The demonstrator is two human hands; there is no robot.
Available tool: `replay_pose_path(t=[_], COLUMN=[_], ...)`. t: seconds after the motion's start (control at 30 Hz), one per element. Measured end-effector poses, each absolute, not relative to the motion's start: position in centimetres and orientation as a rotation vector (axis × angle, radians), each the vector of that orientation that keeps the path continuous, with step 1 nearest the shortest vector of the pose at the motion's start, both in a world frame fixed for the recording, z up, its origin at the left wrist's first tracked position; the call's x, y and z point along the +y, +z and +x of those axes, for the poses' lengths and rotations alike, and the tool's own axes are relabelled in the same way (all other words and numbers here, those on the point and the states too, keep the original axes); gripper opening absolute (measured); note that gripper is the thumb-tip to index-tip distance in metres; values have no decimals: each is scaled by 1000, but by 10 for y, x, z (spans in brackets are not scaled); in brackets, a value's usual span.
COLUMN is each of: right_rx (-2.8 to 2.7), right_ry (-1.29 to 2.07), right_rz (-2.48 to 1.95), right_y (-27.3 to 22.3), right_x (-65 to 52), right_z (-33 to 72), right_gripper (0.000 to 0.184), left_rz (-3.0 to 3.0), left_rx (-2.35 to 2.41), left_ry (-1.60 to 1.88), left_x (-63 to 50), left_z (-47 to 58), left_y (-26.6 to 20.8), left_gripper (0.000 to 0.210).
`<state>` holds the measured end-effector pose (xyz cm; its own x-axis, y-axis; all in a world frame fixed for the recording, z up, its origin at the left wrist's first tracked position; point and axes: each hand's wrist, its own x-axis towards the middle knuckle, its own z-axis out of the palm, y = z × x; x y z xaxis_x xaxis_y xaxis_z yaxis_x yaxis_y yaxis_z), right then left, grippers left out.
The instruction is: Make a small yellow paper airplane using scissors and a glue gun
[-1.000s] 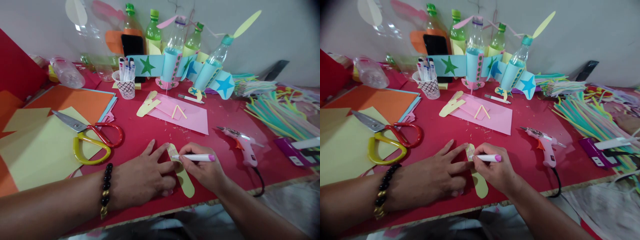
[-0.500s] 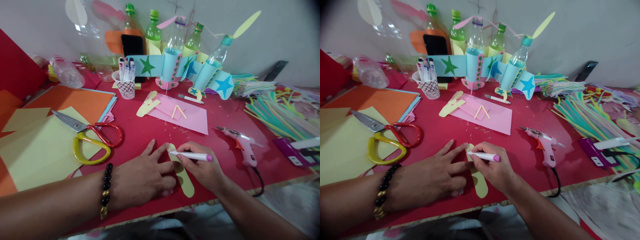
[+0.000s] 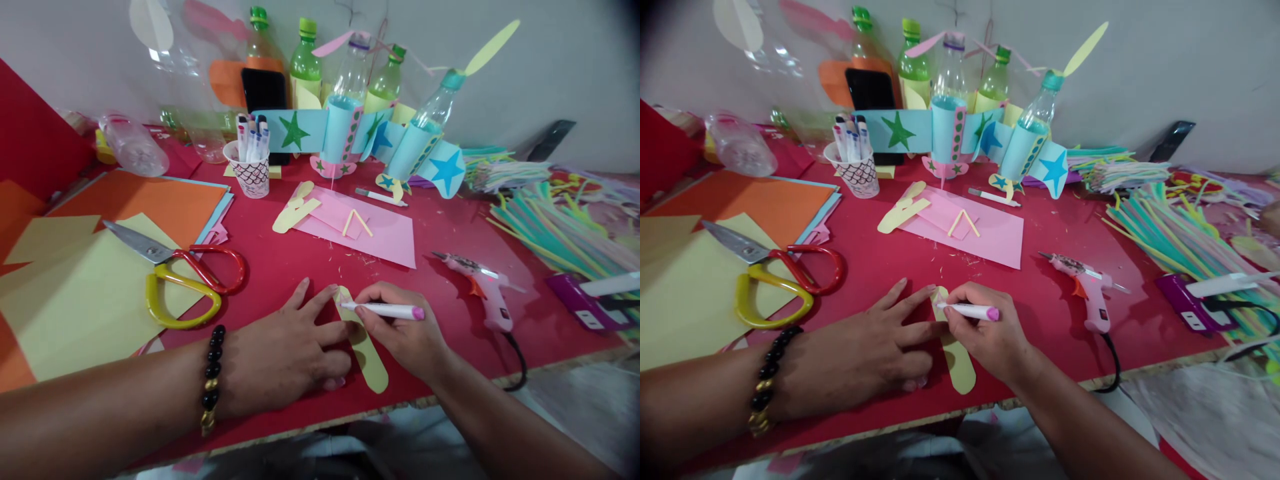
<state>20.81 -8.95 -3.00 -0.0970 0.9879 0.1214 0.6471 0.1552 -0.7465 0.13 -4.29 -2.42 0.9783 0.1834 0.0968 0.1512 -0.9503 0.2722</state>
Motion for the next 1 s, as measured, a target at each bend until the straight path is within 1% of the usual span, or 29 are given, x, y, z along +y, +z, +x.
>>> replay_pose_path(t=[0.2, 0.57, 0.8, 1.0], right_rx=[-1794, -1758, -1732, -1765], right_ry=[661, 647, 668, 724], right_rz=[-1587, -1598, -1571, -1534], right_y=[-28, -31, -30, -28], right_x=[-90, -92, -93, -93], right_z=[209, 214, 215, 215], right_gripper=[9, 8, 10, 8], left_rz=[2849, 2838, 2836, 2854], left_rx=[246, 242, 250, 238], left_ry=[124, 133, 53, 133], left_x=[-43, -42, -42, -42], left_z=[1, 1, 2, 3], left_y=[-23, -20, -19, -22], left_gripper=[20, 19, 21, 18])
